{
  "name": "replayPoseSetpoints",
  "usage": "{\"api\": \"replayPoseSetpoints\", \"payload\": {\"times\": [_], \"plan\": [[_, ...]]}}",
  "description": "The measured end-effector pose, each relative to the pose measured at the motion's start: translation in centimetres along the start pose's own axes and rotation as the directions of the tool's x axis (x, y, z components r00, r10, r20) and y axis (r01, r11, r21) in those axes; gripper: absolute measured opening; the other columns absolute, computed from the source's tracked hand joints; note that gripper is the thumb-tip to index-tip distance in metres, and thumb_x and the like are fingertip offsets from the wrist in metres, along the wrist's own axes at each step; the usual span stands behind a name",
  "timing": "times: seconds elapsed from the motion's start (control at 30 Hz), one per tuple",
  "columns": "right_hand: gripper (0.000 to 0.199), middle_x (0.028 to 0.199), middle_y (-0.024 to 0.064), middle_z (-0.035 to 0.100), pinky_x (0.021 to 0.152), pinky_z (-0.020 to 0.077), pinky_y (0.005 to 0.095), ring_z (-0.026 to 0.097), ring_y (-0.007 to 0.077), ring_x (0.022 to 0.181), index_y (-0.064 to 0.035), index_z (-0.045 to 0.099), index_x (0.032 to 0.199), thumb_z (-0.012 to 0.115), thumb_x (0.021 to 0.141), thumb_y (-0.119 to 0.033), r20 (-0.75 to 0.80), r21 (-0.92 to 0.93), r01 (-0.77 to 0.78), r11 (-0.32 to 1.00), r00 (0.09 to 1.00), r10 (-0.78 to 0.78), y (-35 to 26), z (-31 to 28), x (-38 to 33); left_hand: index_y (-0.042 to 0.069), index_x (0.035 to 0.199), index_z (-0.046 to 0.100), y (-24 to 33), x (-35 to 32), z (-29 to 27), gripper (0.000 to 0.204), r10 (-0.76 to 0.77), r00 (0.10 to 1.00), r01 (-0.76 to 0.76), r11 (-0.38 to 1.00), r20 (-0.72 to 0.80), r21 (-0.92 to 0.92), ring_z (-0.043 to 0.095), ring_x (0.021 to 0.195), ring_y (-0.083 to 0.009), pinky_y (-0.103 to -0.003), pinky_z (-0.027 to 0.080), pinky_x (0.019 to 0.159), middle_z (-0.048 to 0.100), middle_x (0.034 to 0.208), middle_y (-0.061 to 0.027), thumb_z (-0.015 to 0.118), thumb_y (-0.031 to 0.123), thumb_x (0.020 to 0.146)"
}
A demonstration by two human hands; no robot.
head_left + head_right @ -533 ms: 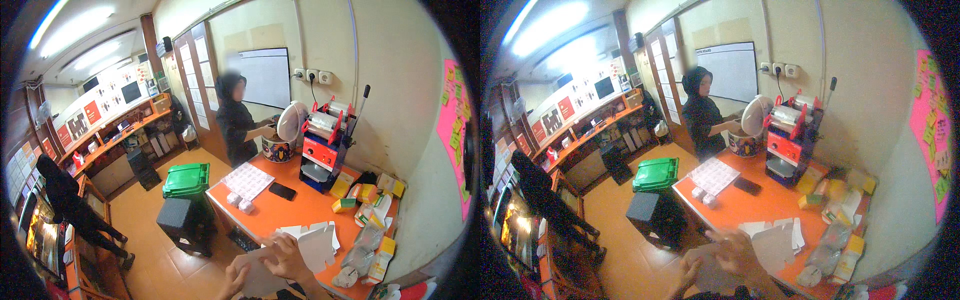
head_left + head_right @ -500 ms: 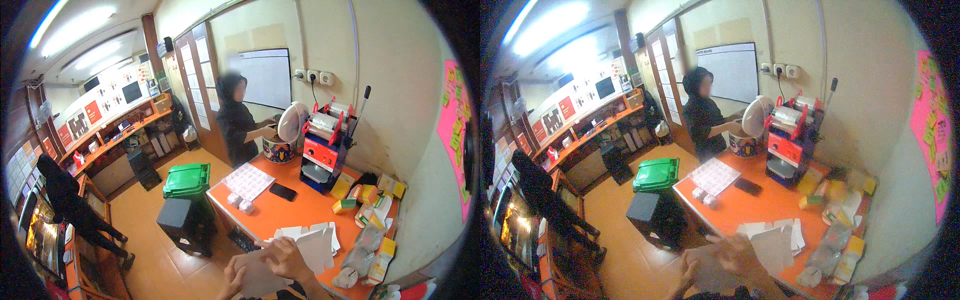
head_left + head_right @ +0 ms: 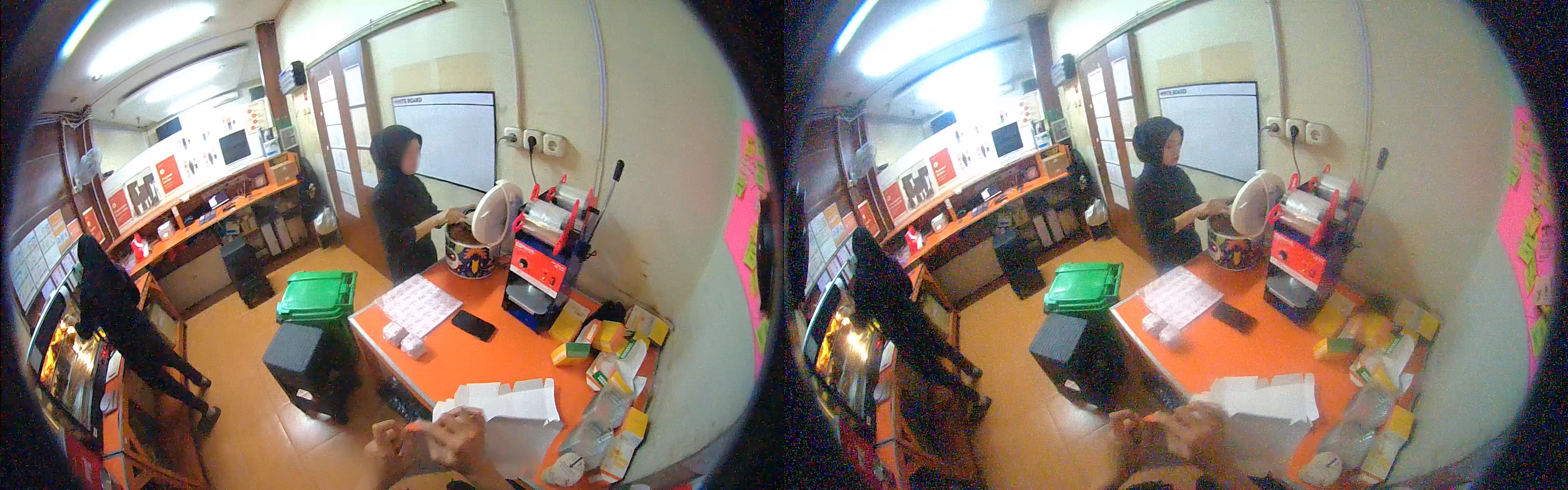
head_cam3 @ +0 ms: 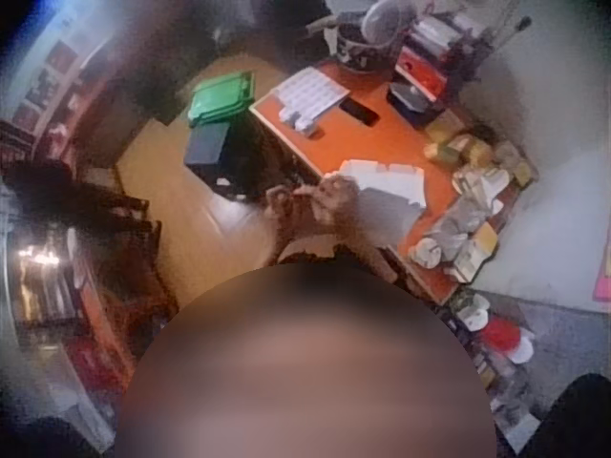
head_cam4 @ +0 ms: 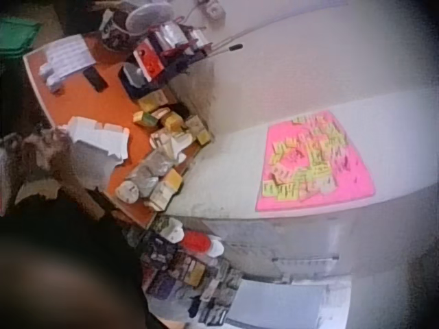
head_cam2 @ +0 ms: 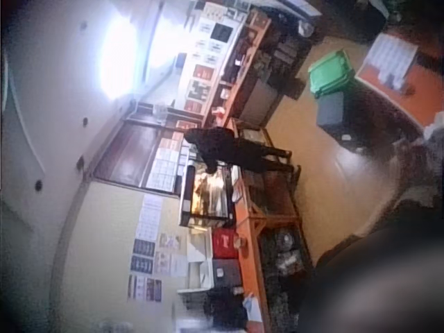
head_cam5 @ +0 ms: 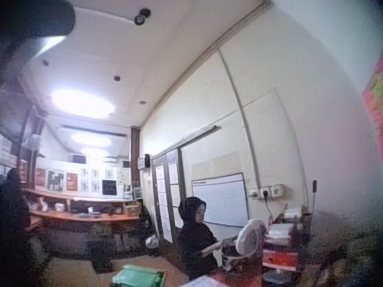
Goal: The person folds small rectangular cardboard boxes at a counter. They repeatedly pick up flat pieces, fold them into box shapes, and place them on the counter. Another person is visible in the background working at a separate desk.
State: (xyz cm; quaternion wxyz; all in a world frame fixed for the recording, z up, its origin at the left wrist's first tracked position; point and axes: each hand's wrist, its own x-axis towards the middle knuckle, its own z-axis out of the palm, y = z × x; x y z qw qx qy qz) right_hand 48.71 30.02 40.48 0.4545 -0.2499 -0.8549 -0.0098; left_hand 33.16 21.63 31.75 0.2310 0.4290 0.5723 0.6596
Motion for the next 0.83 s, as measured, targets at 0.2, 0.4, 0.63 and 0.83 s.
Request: {"api": "replayPoseSetpoints", "payload": {"times": [0.2, 0.4, 0.63, 0.83], "plan": [[0.023, 0.071, -0.0012, 0.061, 0.077, 0.0403, 0.0370, 0.058, 0.0192, 0.072, -0.0125, 0.076, 0.102, 0.074, 0.079, -0.010, -0.444, 0.067, -0.284, 0.957, 0.850, 0.283, 0.8, -1.2, -0.1, 0.006, 0.112, 0.057, 5.6, -0.5, 2.9, 0.044, 0.564, 0.823, -0.447, 0.716, -0.068, 0.536, 0.057, 0.093, -0.0280, -0.038, 0.047, 0.082, 0.061, 0.109, -0.0132, 0.081, 0.015, 0.076], [0.029, 0.075, 0.0018, 0.065, 0.073, 0.0398, 0.0337, 0.058, 0.0180, 0.068, -0.0088, 0.076, 0.104, 0.081, 0.075, -0.008, -0.301, 0.135, -0.110, 0.985, 0.942, 0.147, -2.7, 0.6, -2.0, -0.003, 0.119, 0.059, 6.8, -0.9, 3.3, 0.037, 0.030, 0.999, -0.026, 0.983, 0.021, -0.181, 0.062, 0.108, -0.0247, -0.037, 0.049, 0.095, 0.066, 0.111, -0.0134, 0.075, 0.007, 0.087], [0.014, 0.082, 0.0079, 0.065, 0.073, 0.0459, 0.0348, 0.060, 0.0217, 0.077, -0.0058, 0.070, 0.090, 0.077, 0.079, -0.005, -0.069, 0.548, -0.203, 0.811, 0.956, 0.286, -2.2, -0.7, -0.1, -0.003, 0.116, 0.067, 8.1, 1.0, 1.3, 0.030, -0.241, 0.970, 0.240, 0.913, 0.037, -0.331, 0.067, 0.101, -0.0165, -0.034, 0.051, 0.095, 0.072, 0.110, -0.0087, 0.076, 0.003, 0.088], [0.011, 0.084, 0.0102, 0.063, 0.073, 0.0500, 0.0348, 0.059, 0.0236, 0.079, -0.0034, 0.066, 0.092, 0.073, 0.084, -0.007, -0.041, 0.533, -0.185, 0.826, 0.969, 0.243, -2.0, -1.3, 0.5, 0.000, 0.117, 0.070, 12.6, 0.3, 1.6, 0.030, -0.464, 0.885, 0.463, 0.886, 0.038, 0.039, 0.067, 0.101, -0.0152, -0.031, 0.053, 0.092, 0.074, 0.108, -0.0089, 0.076, 0.005, 0.088]]}}
